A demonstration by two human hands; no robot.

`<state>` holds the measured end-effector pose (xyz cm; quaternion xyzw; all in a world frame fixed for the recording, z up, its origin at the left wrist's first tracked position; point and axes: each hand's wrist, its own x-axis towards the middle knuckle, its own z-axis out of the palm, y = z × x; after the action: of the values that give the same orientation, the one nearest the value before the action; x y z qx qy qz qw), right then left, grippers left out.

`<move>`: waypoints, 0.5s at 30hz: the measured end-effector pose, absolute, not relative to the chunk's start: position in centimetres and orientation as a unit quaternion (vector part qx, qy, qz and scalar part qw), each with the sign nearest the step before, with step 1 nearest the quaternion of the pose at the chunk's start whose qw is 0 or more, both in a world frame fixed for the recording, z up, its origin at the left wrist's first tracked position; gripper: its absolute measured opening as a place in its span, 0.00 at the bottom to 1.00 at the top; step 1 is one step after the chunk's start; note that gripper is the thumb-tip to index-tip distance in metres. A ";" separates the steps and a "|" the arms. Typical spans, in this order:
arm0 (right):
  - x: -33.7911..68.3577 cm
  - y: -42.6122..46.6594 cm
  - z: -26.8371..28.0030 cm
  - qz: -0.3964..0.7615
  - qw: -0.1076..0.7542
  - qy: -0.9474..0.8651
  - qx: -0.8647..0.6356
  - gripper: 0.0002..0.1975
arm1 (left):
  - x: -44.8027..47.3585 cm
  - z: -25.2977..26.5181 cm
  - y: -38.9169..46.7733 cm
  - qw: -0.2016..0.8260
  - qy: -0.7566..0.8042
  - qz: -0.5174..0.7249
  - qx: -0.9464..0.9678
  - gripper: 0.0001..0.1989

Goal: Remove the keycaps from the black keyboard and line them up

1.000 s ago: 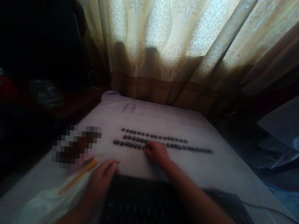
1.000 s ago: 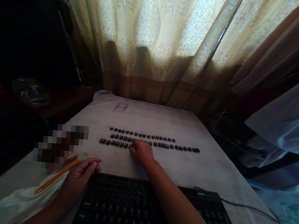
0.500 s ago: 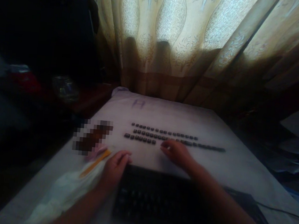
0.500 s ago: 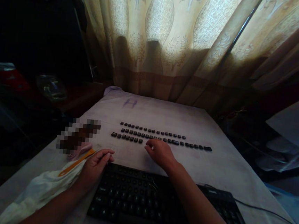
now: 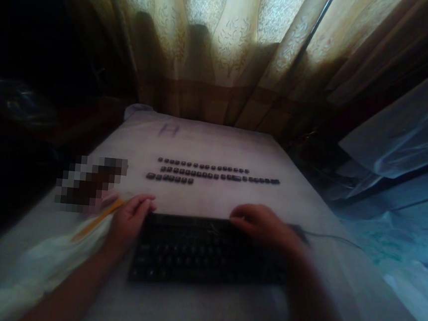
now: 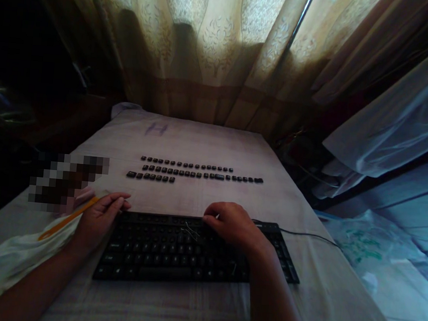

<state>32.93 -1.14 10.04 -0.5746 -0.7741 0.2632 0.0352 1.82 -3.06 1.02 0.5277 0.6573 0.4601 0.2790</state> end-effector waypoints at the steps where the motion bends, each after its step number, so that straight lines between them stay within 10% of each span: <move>1: 32.9 -1.3 10.3 0.268 0.029 -0.778 -0.567 0.07 | 1.8 1.0 -3.0 0.275 0.660 0.457 0.530 0.19; 15: 29.8 -3.3 10.4 0.208 -0.074 -0.810 -0.543 0.12 | 2.0 0.9 -3.0 0.242 0.660 0.438 0.561 0.19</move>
<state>29.83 -3.25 10.40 -0.5433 -0.8100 0.2078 -0.0741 1.99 -2.97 0.90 0.5605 0.6602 0.4375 0.2420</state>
